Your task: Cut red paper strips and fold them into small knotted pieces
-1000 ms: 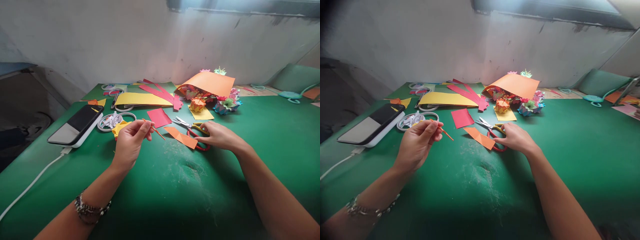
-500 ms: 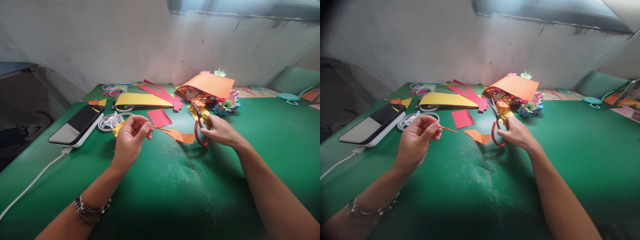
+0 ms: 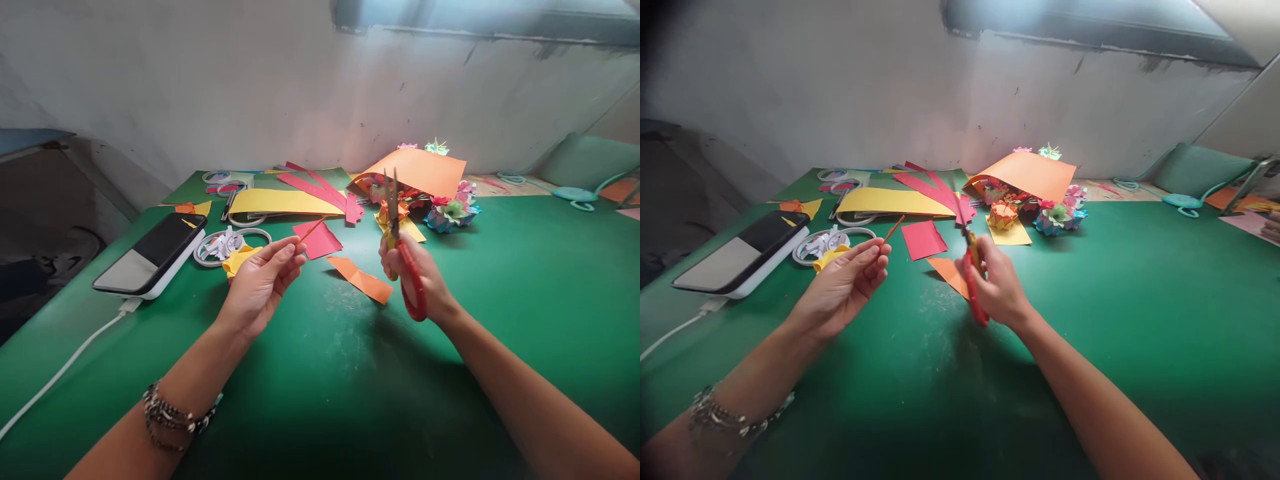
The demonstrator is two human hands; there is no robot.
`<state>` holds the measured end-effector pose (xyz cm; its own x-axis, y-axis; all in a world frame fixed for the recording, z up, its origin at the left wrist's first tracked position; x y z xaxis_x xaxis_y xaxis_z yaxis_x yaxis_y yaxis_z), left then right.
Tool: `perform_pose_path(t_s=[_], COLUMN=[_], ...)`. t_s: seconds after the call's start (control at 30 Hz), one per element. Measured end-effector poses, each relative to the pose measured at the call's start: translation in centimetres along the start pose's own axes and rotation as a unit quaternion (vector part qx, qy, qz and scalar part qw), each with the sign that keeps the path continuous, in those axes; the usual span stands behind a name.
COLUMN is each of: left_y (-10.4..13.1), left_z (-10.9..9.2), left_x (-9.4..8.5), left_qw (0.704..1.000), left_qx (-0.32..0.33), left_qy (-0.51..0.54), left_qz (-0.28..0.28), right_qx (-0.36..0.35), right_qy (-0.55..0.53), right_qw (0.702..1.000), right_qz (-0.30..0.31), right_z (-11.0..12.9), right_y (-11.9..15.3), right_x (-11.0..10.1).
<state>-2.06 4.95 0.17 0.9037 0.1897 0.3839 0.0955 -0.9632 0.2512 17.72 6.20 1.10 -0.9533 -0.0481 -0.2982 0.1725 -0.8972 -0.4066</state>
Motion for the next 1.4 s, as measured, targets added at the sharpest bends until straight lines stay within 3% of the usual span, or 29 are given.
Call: perform_pose_path(t_s=[0.1, 0.23, 0.53, 0.77, 1.03, 1.2, 1.4], left_y=[0.2, 0.4, 0.9, 1.1, 1.1, 1.7, 1.9], left_z=[0.3, 0.4, 1.2, 1.5, 0.8, 0.2, 0.2], left_x=[0.4, 0.5, 1.2, 1.3, 1.1, 1.3, 1.2], left_qw=[0.999, 0.999, 0.996, 0.985, 0.978, 0.958, 0.947], left_qx=[-0.039, -0.015, -0.013, -0.045, 0.064, 0.128, 0.166], left_qy=[0.023, 0.013, 0.003, -0.036, -0.134, -0.220, -0.249], left_qz=[0.013, 0.026, 0.090, 0.160, 0.148, 0.128, 0.115], right_qx=[-0.082, -0.179, -0.214, -0.204, -0.197, -0.227, -0.227], right_qy=[0.142, 0.257, 0.395, 0.397, 0.346, 0.339, 0.335], right_qw=[0.986, 0.950, 0.892, 0.895, 0.917, 0.913, 0.914], right_qz=[-0.004, -0.008, -0.047, -0.028, 0.001, 0.005, 0.008], right_z=[0.6, 1.1, 1.5, 1.5, 1.6, 1.9, 1.9], right_y=[0.5, 1.0, 1.0, 1.1, 1.5, 1.7, 1.6], right_x=[1.2, 1.8, 1.9, 2.1, 2.5, 2.6, 2.5])
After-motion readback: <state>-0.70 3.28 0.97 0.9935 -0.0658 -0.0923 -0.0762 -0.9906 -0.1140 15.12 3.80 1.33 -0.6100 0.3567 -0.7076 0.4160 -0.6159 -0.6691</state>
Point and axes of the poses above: each hand's wrist, its own y-axis away from the middle knuckle, its own x-axis out of the palm, z = x × y, the point moved 3 cm from there along -y, towards the middle knuckle, and after that the axes turned 10 degrees about -y, right-handed, at the moved point
